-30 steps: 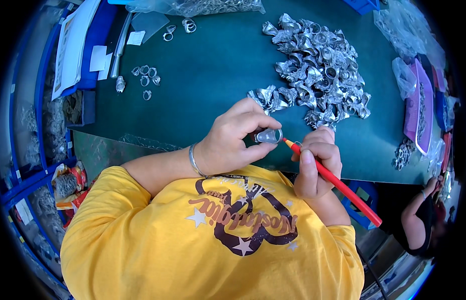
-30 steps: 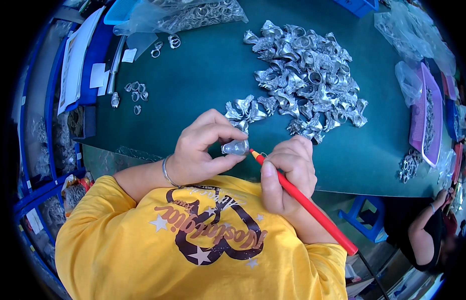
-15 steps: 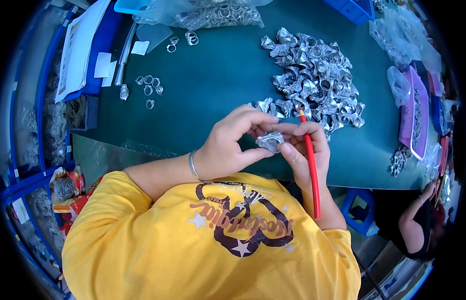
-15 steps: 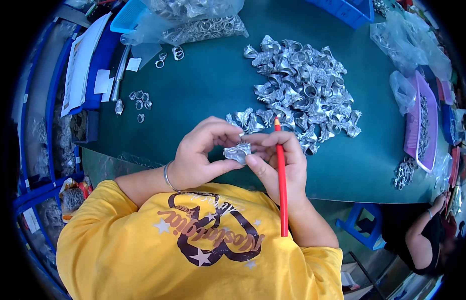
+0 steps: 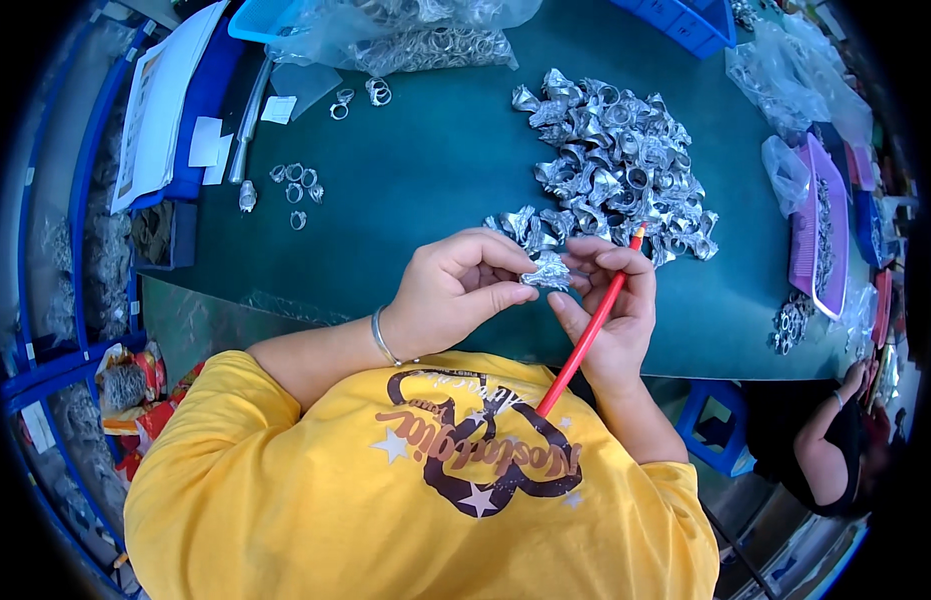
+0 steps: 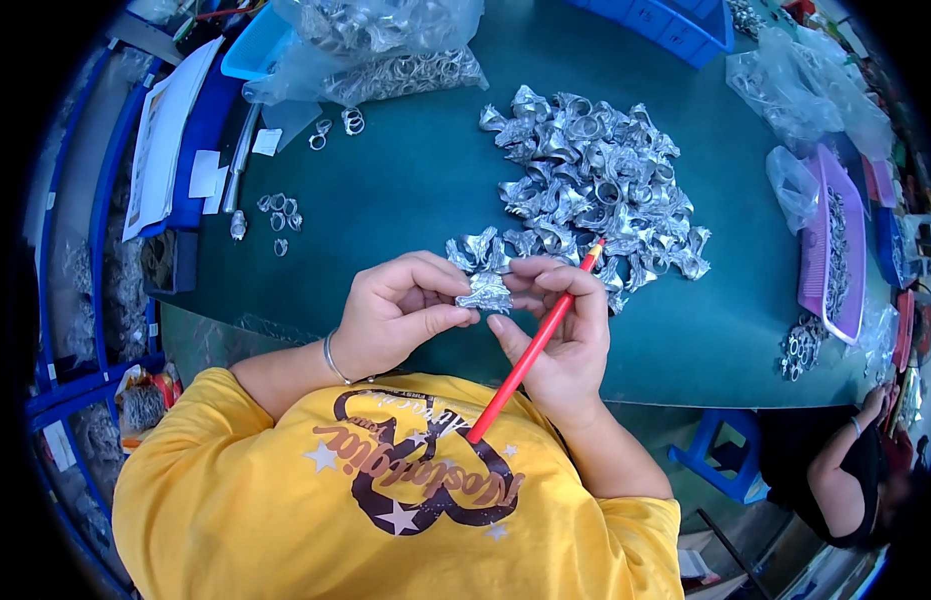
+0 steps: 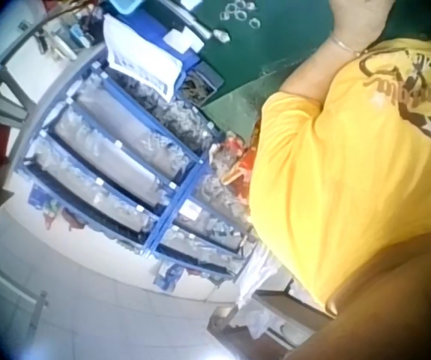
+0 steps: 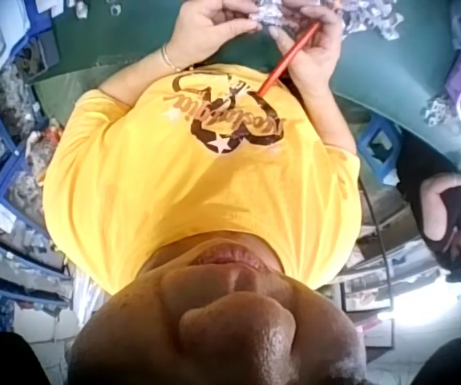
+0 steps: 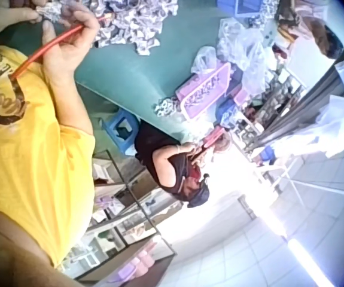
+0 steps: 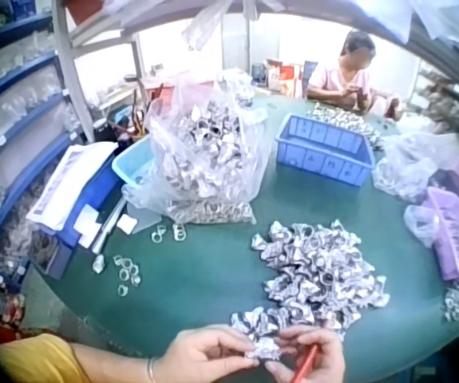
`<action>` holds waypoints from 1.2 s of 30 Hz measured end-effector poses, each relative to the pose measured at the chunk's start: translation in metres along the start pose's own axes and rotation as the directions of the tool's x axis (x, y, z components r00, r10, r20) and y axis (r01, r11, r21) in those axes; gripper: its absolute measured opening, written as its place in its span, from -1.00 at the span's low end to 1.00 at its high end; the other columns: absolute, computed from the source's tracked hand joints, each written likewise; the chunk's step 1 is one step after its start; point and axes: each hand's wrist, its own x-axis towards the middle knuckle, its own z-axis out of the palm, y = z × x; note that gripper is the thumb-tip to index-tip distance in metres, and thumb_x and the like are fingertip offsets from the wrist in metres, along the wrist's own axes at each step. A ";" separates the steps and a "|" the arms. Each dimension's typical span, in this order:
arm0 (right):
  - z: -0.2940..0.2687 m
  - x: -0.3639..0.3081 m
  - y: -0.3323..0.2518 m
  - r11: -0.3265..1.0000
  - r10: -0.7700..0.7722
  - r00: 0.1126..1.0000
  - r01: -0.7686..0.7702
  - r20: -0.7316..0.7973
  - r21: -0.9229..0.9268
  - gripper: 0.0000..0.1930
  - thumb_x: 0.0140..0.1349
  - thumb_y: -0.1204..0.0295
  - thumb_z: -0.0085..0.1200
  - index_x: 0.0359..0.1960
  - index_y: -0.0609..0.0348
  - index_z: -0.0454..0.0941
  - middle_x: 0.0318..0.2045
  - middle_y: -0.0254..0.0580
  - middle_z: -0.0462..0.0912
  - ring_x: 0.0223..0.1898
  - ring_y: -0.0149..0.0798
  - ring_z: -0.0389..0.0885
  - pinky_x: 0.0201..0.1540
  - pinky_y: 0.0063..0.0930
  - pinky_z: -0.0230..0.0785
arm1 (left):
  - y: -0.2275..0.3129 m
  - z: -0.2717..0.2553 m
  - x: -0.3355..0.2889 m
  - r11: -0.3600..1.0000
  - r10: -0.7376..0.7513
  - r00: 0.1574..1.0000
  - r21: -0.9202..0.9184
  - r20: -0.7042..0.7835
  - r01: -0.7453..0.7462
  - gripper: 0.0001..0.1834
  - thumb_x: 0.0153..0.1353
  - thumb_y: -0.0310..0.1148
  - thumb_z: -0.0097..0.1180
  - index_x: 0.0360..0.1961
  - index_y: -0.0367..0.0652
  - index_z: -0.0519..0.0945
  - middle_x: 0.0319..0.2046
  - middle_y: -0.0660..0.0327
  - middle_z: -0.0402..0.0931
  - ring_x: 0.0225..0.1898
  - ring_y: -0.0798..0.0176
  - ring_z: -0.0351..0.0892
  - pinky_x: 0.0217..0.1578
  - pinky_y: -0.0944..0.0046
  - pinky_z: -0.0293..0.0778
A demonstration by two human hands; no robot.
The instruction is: The person uses a red applicator to apply a substance to small metal rings, handling them one at a time from a pile.
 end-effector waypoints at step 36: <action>-0.008 -0.004 -0.007 0.996 -0.009 0.995 0.000 -0.103 -0.084 -0.76 0.10 0.78 0.01 -0.26 0.22 0.31 -0.26 -0.06 0.55 -0.26 -0.41 0.51 -0.19 -0.61 0.37 | -0.035 -0.039 0.107 0.551 0.228 0.954 0.782 0.196 -0.292 -0.85 -0.01 -0.42 0.26 -0.44 -0.24 0.56 -0.32 0.14 0.48 -0.27 0.17 0.51 -0.27 0.25 0.44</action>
